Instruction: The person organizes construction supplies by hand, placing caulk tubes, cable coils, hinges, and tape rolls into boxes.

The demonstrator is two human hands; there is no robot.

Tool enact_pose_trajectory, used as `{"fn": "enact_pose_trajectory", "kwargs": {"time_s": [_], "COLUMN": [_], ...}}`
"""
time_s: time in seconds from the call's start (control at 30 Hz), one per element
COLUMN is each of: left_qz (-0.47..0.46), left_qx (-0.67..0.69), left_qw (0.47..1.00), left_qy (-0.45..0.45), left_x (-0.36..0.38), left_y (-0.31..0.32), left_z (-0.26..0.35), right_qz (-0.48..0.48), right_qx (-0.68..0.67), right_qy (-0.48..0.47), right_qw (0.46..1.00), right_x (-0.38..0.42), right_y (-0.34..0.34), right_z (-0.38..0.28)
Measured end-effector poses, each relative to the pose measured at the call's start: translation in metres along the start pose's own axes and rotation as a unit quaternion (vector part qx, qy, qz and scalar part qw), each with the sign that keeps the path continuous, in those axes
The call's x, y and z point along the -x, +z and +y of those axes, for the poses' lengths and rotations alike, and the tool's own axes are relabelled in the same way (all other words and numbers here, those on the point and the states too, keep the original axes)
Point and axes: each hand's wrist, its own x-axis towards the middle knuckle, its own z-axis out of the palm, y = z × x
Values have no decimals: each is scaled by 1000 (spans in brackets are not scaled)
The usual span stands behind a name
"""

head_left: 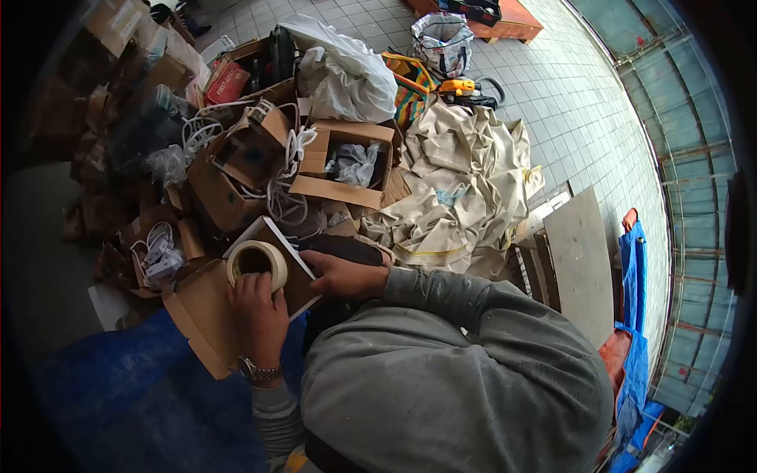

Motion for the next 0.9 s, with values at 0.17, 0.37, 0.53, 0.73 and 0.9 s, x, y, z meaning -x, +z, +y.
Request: {"fn": "enact_pose_trajectory", "kwargs": {"time_s": [0.17,0.37,0.53,0.73,0.9], "left_qz": [-15,41,181,221,-28], "left_qx": [-11,157,220,296,223], "left_qw": [994,970,945,929,972], "left_qy": [104,183,164,31,-73], "left_x": [-31,-60,-108,-178,-214], "left_y": [0,-49,-57,53,248], "left_z": [54,102,106,96,213], "right_qz": [66,176,242,317,391], "right_qx": [-5,-54,-177,-211,-159], "right_qy": [-71,-60,-215,-317,-372], "right_qw": [995,981,929,869,827], "right_x": [43,128,211,340,462], "right_y": [-44,-88,-150,-266,-378], "right_z": [29,4,-1,-6,-2]}}
